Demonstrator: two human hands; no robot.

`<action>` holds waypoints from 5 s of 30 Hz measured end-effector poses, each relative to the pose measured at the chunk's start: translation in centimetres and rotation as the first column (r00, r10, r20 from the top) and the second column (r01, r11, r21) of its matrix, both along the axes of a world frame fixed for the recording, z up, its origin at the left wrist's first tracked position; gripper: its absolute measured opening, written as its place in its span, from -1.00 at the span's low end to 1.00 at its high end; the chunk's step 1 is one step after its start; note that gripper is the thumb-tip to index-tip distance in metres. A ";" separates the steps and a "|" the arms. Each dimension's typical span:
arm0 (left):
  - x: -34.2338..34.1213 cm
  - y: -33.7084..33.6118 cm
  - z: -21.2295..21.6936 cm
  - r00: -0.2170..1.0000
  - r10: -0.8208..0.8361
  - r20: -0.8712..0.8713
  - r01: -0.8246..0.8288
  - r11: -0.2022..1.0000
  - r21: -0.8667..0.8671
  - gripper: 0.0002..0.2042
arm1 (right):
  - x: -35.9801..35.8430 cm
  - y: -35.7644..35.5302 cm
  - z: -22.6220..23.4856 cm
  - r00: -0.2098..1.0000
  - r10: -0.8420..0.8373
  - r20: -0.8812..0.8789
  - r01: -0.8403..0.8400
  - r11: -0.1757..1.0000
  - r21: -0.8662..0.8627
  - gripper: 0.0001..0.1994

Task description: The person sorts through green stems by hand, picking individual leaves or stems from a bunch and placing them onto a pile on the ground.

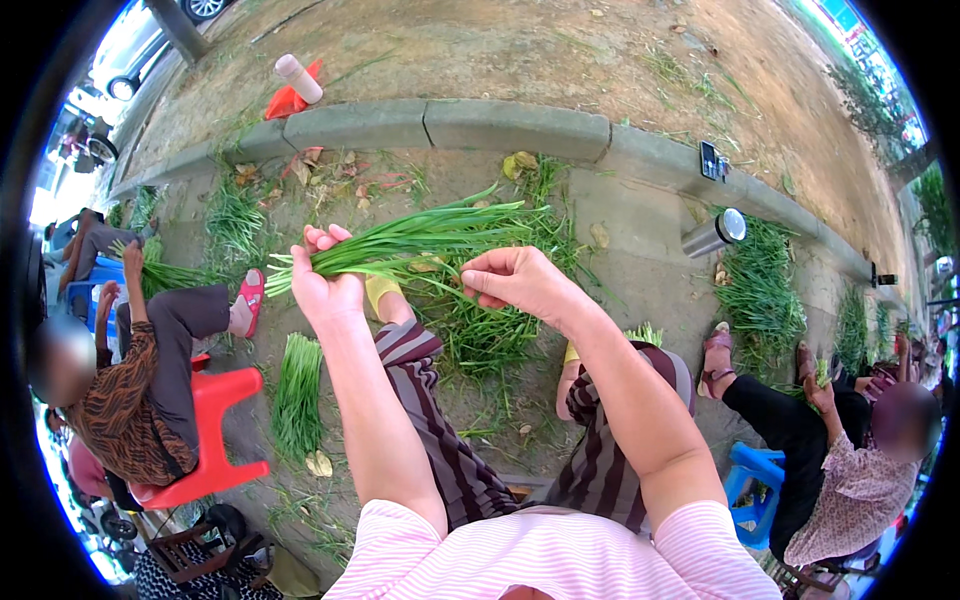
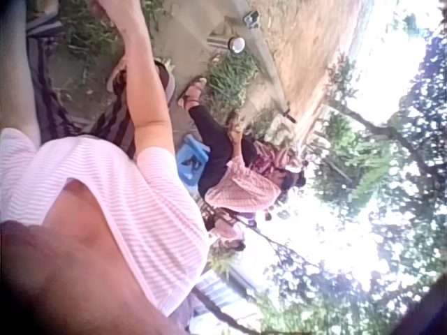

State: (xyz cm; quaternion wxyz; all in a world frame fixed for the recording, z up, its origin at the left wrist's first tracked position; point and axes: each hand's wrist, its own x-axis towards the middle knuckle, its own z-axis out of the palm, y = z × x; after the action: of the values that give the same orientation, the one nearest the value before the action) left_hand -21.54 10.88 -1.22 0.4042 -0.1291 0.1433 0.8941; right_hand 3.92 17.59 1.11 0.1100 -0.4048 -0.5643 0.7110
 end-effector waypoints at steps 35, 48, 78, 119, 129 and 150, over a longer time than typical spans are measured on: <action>6.0 1.9 2.0 0.688 -0.611 -0.392 0.343 0.749 -0.567 -0.70 | 3.0 2.9 -0.1 0.606 -0.528 -0.595 0.267 0.840 -0.473 -0.82; 5.5 1.7 1.9 0.719 -0.585 -0.375 0.333 0.764 -0.553 -0.71 | 2.1 1.4 0.5 0.978 -0.099 0.184 -0.049 0.747 0.663 -0.76; 4.5 1.7 1.5 0.834 -0.412 -0.368 0.261 0.881 -0.395 -0.66 | 2.0 1.9 -0.6 0.961 -0.271 -0.053 0.276 0.946 0.170 -0.84; 0.0 -0.3 0.6 0.991 0.096 -0.092 -0.099 0.995 -0.032 -0.61 | 4.3 2.3 -1.6 0.853 -0.349 0.389 -0.195 0.479 0.856 -0.77; -1.5 -1.3 -0.5 0.994 0.066 0.083 -0.086 0.960 0.267 -0.61 | 3.2 3.0 -1.8 0.924 -0.360 0.130 0.180 0.707 0.684 -0.77; -0.6 -1.2 0.4 0.998 -0.049 0.047 0.028 0.927 0.374 -0.69 | 4.9 5.4 -0.4 0.692 -0.672 -0.262 0.721 0.654 0.227 -0.81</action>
State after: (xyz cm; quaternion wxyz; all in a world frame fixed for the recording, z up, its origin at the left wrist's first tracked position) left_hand -22.10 9.68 -0.82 0.4426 -0.0717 -0.0377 0.8930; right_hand 8.82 23.01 0.67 0.4807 -0.5114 -0.4598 0.5441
